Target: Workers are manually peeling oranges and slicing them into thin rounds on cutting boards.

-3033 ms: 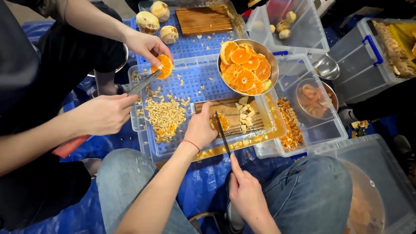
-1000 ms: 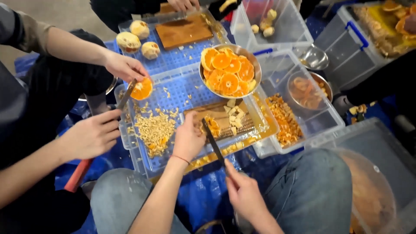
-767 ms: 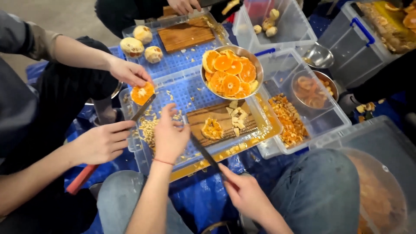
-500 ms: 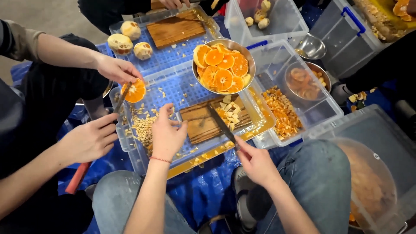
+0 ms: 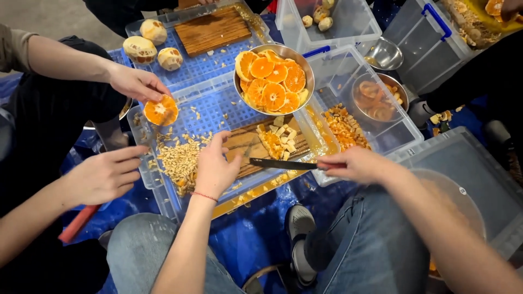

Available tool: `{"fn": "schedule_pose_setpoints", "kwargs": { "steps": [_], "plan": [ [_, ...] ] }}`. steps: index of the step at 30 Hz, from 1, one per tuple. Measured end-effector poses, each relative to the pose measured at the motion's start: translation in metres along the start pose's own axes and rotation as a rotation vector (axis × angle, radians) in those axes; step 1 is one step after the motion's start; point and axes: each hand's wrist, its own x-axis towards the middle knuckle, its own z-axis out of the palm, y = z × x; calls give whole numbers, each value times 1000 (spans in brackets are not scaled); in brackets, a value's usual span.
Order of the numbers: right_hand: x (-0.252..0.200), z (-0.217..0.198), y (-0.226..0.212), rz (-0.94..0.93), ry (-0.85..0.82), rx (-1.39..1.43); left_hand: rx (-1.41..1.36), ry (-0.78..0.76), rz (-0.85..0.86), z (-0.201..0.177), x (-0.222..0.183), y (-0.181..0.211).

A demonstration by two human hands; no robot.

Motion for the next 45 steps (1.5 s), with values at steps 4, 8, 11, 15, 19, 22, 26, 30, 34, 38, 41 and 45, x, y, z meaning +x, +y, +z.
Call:
{"fn": "schedule_pose_setpoints", "kwargs": {
  "steps": [4,8,11,15,19,22,26,30,34,38,41,45],
  "plan": [
    [30,-15,25,121,-5,-50,16,-33,5,-3,-2,6],
    [57,-6,63,221,83,-159,38,-79,-35,0,0,9],
    [45,-10,53,185,112,-53,4,-53,-37,7,4,11],
    [17,5,40,111,88,50,-99,-110,-3,21,29,6],
    [-8,30,56,-31,378,38,-158,-238,44,51,59,-17],
    [-17,40,71,24,584,-208,-81,-319,47,60,63,-6],
    [-10,40,92,280,616,-414,-53,-371,35,59,56,10],
    [-2,43,105,361,609,-485,-187,-313,37,58,52,5],
    [7,43,93,425,610,-553,-115,-210,122,64,52,-3],
    [20,44,88,423,609,-542,-257,-208,106,74,47,3],
    [21,41,84,437,607,-514,-290,-162,137,76,42,7],
    [18,43,69,397,586,-544,-267,-60,178,78,41,3]
  ]
}}
